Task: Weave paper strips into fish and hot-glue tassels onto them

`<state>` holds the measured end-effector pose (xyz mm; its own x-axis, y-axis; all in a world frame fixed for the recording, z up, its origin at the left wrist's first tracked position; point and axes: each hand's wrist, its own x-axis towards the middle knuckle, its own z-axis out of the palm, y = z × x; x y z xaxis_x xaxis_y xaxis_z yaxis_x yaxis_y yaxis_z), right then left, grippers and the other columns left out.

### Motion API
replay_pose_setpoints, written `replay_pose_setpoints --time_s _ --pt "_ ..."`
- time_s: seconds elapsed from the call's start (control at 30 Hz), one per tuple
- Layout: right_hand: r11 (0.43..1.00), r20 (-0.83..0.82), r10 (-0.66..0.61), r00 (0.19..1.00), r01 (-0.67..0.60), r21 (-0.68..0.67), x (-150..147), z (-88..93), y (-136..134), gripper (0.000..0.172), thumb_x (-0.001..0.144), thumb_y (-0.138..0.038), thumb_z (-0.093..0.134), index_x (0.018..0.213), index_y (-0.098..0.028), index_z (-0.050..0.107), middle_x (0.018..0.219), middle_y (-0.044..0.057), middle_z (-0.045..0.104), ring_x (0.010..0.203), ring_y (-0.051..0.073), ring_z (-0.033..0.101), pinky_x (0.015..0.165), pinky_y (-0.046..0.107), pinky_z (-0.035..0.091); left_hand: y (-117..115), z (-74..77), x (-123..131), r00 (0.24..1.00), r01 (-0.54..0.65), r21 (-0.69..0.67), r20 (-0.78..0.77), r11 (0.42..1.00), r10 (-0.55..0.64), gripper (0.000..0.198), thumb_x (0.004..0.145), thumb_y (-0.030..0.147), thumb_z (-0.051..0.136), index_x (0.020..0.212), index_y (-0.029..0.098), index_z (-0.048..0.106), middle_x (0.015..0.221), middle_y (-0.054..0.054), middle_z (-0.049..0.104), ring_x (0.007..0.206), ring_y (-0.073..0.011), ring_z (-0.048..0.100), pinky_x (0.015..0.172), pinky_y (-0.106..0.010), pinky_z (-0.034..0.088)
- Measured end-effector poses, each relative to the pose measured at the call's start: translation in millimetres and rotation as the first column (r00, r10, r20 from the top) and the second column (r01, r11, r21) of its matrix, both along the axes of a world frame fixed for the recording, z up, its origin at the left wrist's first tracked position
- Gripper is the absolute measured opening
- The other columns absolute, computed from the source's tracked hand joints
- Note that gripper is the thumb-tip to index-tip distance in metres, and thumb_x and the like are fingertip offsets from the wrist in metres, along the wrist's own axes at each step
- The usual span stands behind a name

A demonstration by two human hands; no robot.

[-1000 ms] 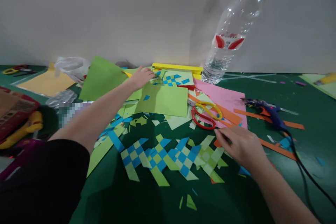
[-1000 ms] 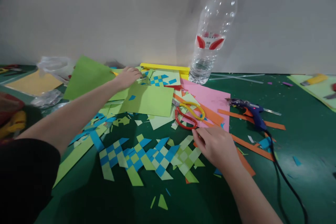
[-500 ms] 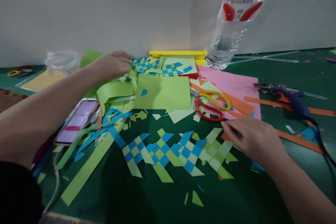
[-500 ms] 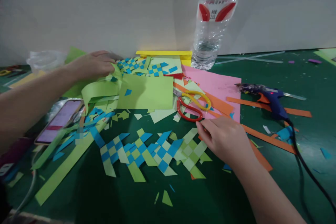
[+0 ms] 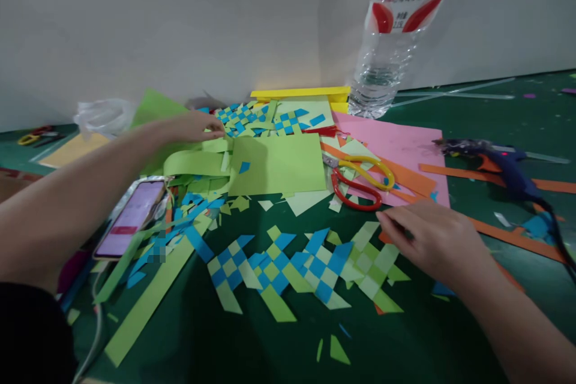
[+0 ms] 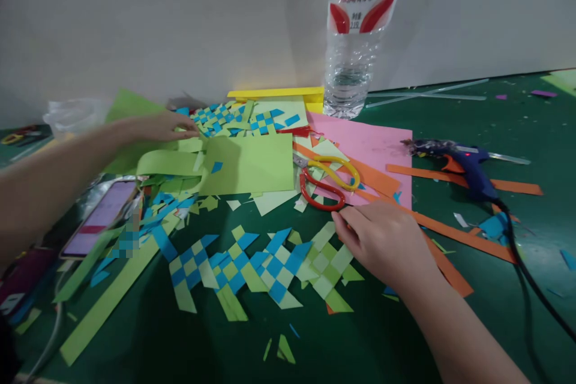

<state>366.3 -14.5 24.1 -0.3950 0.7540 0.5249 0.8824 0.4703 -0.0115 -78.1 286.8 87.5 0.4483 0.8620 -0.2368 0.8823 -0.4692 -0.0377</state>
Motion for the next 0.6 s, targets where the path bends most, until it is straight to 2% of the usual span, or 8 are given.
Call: replay_pose_setpoints --time_s 0.1,0.23,0.37,0.47,0.53,0.6 --pt "1.0 -0.007 0.017 1.0 -0.017 -0.005 -0.6 1.0 0.2 0.04 0.099 -0.032 0.045 0.064 -0.019 0.06 0.056 0.003 0.056 0.054 0.014 0.049 0.054 0.032 0.028 11.1 -4.0 1.0 0.998 -0.062 0.029 -0.027 0.998 0.063 0.037 0.091 0.05 0.058 0.102 0.017 0.071 0.087 0.0 0.075 0.076 -0.0135 0.064 0.088 -0.025 0.049" --pt "0.999 -0.017 0.037 0.999 -0.037 -0.004 -0.8 2.9 0.5 0.038 0.099 -0.03 0.046 0.064 -0.019 0.059 0.055 0.002 0.055 0.053 0.014 0.049 0.054 0.031 0.029 22.4 -11.9 4.0 0.984 -0.142 0.096 -0.097 0.985 0.152 0.028 0.09 0.041 0.061 0.099 0.016 0.071 0.087 0.001 0.074 0.078 -0.0153 0.063 0.09 -0.028 0.049" --pt "0.999 -0.031 0.037 0.999 -0.037 -0.011 -2.0 5.3 0.6 0.039 0.099 -0.03 0.046 0.064 -0.019 0.058 0.055 0.002 0.055 0.053 0.014 0.049 0.055 0.03 0.031 28.8 -17.3 6.6 0.94 -0.252 0.23 -0.173 0.94 0.294 0.028 0.088 0.039 0.063 0.09 0.012 0.072 0.085 -0.007 0.071 0.09 -0.0242 0.064 0.094 -0.04 0.049" --pt "0.999 -0.038 0.043 0.998 -0.043 -0.019 -3.6 8.1 0.1 0.036 0.098 -0.026 0.047 0.065 -0.019 0.059 0.056 0.002 0.056 0.054 0.015 0.051 0.056 0.03 0.031 29.6 -17.1 4.1 0.906 -0.299 0.335 -0.194 0.893 0.376 0.039 0.089 0.042 0.059 0.098 0.005 0.071 0.105 -0.02 0.069 0.107 -0.035 0.06 0.095 -0.054 0.046" --pt "0.998 -0.035 0.045 0.998 -0.046 -0.033 -4.5 9.9 -0.3 0.034 0.097 -0.024 0.05 0.064 -0.019 0.058 0.056 0.002 0.056 0.055 0.015 0.05 0.057 0.03 0.031 29.9 -15.6 -0.6 0.906 -0.283 0.373 -0.197 0.883 0.374 0.048 0.09 0.042 0.055 0.111 0.001 0.066 0.123 -0.028 0.061 0.12 -0.0396 0.051 0.098 -0.06 0.041" --pt "0.998 -0.032 0.047 0.998 -0.048 -0.044 -4.9 11.1 -0.8 0.033 0.096 -0.022 0.052 0.064 -0.018 0.057 0.055 0.001 0.056 0.054 0.015 0.05 0.057 0.031 0.031 32.1 -14.2 -7.3 0.916 -0.261 0.376 -0.193 0.889 0.351 0.052 0.091 0.04 0.051 0.122 0.0 0.061 0.134 -0.03 0.053 0.128 -0.0412 0.044 0.1 -0.064 0.037"
